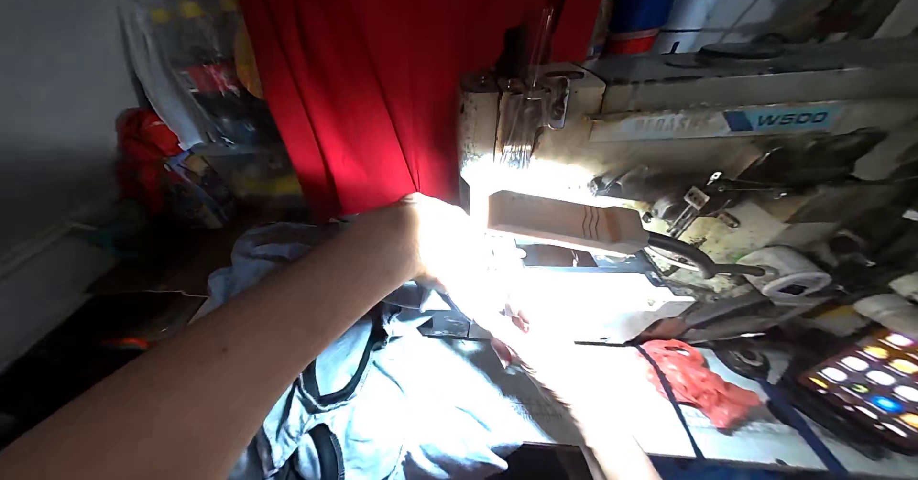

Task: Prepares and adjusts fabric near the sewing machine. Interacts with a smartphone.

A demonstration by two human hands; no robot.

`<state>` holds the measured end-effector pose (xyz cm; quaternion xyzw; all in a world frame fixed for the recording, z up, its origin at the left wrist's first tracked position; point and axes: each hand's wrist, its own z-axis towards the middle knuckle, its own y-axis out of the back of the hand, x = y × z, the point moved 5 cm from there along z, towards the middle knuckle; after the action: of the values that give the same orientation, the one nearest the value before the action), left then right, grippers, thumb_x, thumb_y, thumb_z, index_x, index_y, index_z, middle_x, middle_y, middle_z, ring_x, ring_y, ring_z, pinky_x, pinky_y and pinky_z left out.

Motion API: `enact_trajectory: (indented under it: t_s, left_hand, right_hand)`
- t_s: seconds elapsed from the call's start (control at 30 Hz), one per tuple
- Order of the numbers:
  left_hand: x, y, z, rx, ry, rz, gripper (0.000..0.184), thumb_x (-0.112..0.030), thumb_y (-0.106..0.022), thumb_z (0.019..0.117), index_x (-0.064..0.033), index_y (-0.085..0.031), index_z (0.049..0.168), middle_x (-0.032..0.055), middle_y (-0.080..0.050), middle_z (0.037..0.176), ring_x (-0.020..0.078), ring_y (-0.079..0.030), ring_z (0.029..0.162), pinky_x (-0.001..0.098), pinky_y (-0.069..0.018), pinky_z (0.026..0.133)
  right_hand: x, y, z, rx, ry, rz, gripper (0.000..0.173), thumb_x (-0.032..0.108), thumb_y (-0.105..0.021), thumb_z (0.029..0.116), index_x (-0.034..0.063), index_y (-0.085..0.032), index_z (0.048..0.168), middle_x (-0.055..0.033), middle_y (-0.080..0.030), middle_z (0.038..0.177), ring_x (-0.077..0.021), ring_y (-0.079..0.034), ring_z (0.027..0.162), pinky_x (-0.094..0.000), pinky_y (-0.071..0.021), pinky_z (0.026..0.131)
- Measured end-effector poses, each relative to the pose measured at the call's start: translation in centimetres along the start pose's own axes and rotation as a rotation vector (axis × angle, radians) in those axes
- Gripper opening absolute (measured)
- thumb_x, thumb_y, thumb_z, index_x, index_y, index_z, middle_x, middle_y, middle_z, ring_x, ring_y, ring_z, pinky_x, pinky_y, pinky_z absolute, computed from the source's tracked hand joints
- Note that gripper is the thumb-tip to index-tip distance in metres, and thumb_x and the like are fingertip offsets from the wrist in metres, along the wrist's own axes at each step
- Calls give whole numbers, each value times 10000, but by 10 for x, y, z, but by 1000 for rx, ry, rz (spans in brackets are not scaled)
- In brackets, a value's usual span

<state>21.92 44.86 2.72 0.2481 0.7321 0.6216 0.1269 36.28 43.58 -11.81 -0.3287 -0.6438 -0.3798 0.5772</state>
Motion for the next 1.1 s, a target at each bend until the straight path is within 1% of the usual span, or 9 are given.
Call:
enact_trajectory:
  t_s: [0.07,0.2,0.37,0.47,0.6,0.77,0.87,1.0,1.1]
  left_hand:
    - [-15,25,-14,85,248,-93,263,-272,-767,883,-60,-725,1032,147,-703,1004,334,-663,1008,555,-475,845]
    - [-24,37,-33,100,303,-339,269,-147,-859,806,-13,-710,985,128,-677,911,259,-638,862,460,-494,783]
    - [-28,18,-30,256,153,-418,212,-82,-762,894,24,-688,1061,141,-670,971,232,-628,909,399,-498,844]
    - [-12,-18,-11,264,-62,-312,241,-219,-770,906,-14,-708,1015,142,-677,919,290,-647,876,507,-501,783]
    - [0,-29,-11,83,-17,-251,277,-281,-761,898,-48,-714,1039,134,-681,971,291,-656,929,493,-509,817]
    - [-9,-31,-9,-125,228,-119,382,-297,-679,951,-106,-672,1282,158,-663,1177,353,-628,1128,545,-500,892]
    - [-8,-43,5,-237,320,-113,273,-168,-698,938,-84,-727,1197,159,-667,1220,355,-625,1155,546,-492,944]
    - [24,-53,13,-460,419,-160,197,-119,-650,963,-15,-745,1101,177,-678,1230,366,-655,1133,547,-533,895]
    - [61,-55,2,-497,612,-196,248,-51,-625,966,-9,-708,1196,187,-646,1290,404,-609,1208,608,-519,890]
  right_hand:
    - [1,1,-1,-2,-38,-25,151,197,-638,1000,88,-661,898,62,-538,621,-17,-502,523,-176,-450,527]
    - [3,2,-3,-22,-22,1,136,186,-650,978,104,-658,869,81,-535,614,0,-499,526,-165,-442,528]
    - [3,0,-13,-77,97,5,183,275,-682,959,94,-682,928,96,-569,657,17,-503,539,-154,-442,519]
    - [-2,-1,-17,-120,93,-14,240,337,-674,955,98,-679,938,88,-565,675,9,-514,554,-161,-451,534]
    - [-10,-3,-8,-116,207,62,214,295,-634,975,85,-677,966,96,-565,623,9,-520,508,-166,-468,500]
    - [-2,-17,-27,-267,226,-145,273,225,-500,1032,25,-670,956,64,-578,630,2,-547,529,-170,-485,526]
    - [8,-35,-42,-301,443,-191,276,139,-509,1013,-5,-725,1107,22,-626,684,4,-548,536,-165,-495,527]
    - [12,-28,-51,-305,442,-294,359,257,-546,1024,-8,-689,1219,-67,-727,1042,-20,-660,938,-187,-523,865]
    - [4,0,-59,-374,341,-483,446,354,-499,1025,12,-685,1241,-98,-725,1092,-125,-684,987,-326,-550,877]
